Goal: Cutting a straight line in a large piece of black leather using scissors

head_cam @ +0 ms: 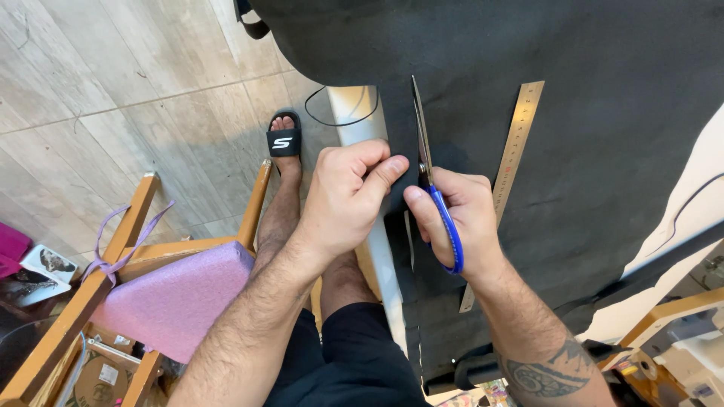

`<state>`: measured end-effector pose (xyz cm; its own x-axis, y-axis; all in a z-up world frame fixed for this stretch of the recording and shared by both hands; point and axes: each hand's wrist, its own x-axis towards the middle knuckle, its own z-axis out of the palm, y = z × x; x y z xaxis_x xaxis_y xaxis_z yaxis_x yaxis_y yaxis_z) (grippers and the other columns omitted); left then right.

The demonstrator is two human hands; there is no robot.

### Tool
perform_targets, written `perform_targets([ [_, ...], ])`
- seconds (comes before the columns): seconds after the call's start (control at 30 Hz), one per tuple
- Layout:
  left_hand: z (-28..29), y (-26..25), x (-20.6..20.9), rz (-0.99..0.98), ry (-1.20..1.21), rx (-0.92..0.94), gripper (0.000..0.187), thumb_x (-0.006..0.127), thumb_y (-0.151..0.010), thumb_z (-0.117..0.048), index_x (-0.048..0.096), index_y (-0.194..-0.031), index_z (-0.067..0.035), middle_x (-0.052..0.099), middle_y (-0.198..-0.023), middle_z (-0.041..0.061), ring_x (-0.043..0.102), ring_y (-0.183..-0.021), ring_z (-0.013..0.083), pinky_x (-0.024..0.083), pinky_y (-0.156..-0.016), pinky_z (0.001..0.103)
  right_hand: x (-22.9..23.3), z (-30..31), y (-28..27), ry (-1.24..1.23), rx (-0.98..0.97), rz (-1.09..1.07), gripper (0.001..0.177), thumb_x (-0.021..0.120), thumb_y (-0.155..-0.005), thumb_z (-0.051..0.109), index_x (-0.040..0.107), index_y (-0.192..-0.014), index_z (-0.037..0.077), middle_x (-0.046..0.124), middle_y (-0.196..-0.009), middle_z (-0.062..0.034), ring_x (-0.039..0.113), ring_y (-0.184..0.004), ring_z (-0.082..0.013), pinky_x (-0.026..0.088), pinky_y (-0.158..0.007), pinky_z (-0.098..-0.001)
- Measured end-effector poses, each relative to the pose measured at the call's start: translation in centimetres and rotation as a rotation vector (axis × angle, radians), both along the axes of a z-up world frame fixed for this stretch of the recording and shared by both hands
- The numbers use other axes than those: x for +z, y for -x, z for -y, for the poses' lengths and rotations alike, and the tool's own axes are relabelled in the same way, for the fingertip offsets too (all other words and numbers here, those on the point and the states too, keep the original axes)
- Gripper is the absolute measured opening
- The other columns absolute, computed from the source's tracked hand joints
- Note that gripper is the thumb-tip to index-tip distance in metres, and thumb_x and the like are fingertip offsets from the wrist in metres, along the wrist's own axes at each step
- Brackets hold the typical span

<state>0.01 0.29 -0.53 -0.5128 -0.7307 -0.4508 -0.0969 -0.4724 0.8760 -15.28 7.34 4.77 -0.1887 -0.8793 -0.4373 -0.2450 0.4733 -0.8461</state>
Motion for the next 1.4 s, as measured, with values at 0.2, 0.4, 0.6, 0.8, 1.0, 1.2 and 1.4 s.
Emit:
perform_targets([
  [0.2, 0.1, 0.0, 0.0, -0.009, 0.003, -0.002, 0.034, 0.064, -0.098, -0.014, 0.06, -0.064, -0.012, 0.046, -0.047, 0.005, 0.04, -0.056, 0.0086, 0.042, -0.051, 0.028, -0.1, -0.4, 0.5, -0.045, 0.003, -0.06, 0.042, 0.063, -0.098, 0.017, 0.056, -0.057, 0.01, 0.046, -0.034, -0.0022, 0.049, -0.032, -0.013, 0.043, -0.041, -0.0236],
  [0.4, 0.3, 0.2, 0.6, 0.004, 0.007, 0.006, 0.036, 0.063, -0.099, -0.012, 0.058, -0.063, -0.012, 0.045, -0.046, 0.004, 0.038, -0.054, 0.0095, 0.04, -0.051, 0.028, -0.1, -1.3, 0.4, -0.04, -0.056, -0.052, 0.028, 0.063, -0.096, 0.015, 0.064, -0.07, 0.004, 0.047, -0.036, -0.001, 0.053, -0.035, -0.0086, 0.045, -0.043, -0.0232],
  [0.6, 0.1, 0.3, 0.8, 0.027, 0.043, 0.043, 0.036, 0.061, -0.101, -0.015, 0.057, -0.065, -0.012, 0.044, -0.045, 0.002, 0.038, -0.052, 0.0093, 0.04, -0.051, 0.027, 1.8, -6.2, 0.1, -0.13, -0.065, -0.01, 0.029, 0.062, -0.094, 0.035, 0.074, -0.092, 0.008, 0.055, -0.039, 0.0012, 0.056, -0.039, -0.0103, 0.047, -0.048, -0.0259],
  [0.8, -0.1, 0.2, 2.7, 0.311, 0.376, 0.01, 0.036, 0.066, -0.1, -0.037, 0.063, -0.084, -0.005, 0.059, -0.058, 0.017, 0.064, -0.059, 0.0416, 0.049, -0.053, 0.046, 3.8, -11.8, -0.4, -0.091, -0.074, -0.042, 0.028, 0.063, -0.093, 0.036, 0.077, -0.095, 0.011, 0.06, -0.04, 0.0019, 0.06, -0.039, -0.0126, 0.05, -0.049, -0.0266],
  [1.0, 1.9, -2.4, 1.5, 0.714, 0.937, -0.111, 0.03, 0.074, -0.096, -0.034, 0.065, -0.109, -0.008, 0.071, -0.101, 0.004, 0.07, -0.088, 0.029, 0.053, -0.069, 0.043, 8.7, -13.4, -2.7, -0.212, -0.15, 0.035, 0.032, 0.056, -0.093, 0.033, 0.072, -0.099, 0.006, 0.056, -0.048, 0.004, 0.05, -0.04, -0.0054, 0.045, -0.045, -0.0225],
  [1.2, 7.6, -2.5, 2.3, 0.633, 1.197, -0.382, 0.017, 0.06, -0.101, -0.015, 0.057, -0.085, -0.012, 0.051, -0.072, 0.006, 0.052, -0.056, 0.0295, 0.041, -0.051, 0.042, 7.3, -10.1, -8.4, -0.185, -0.327, 0.114, 0.022, 0.06, -0.091, 0.023, 0.073, -0.099, 0.007, 0.058, -0.056, 0.0044, 0.05, -0.042, -0.0053, 0.045, -0.048, -0.0221],
  [1.4, 16.0, -2.6, 5.2, 0.207, 1.331, -0.56, 0.012, 0.057, -0.099, 0.003, 0.067, -0.094, -0.001, 0.058, -0.098, 0.017, 0.056, -0.072, 0.0316, 0.038, -0.061, 0.044, 5.7, -0.8, -17.0, -0.148, -0.618, 0.285, 0.032, 0.055, -0.099, 0.031, 0.068, -0.104, 0.002, 0.054, -0.056, 0.0025, 0.048, -0.043, -0.0059, 0.041, -0.047, -0.0217],
])
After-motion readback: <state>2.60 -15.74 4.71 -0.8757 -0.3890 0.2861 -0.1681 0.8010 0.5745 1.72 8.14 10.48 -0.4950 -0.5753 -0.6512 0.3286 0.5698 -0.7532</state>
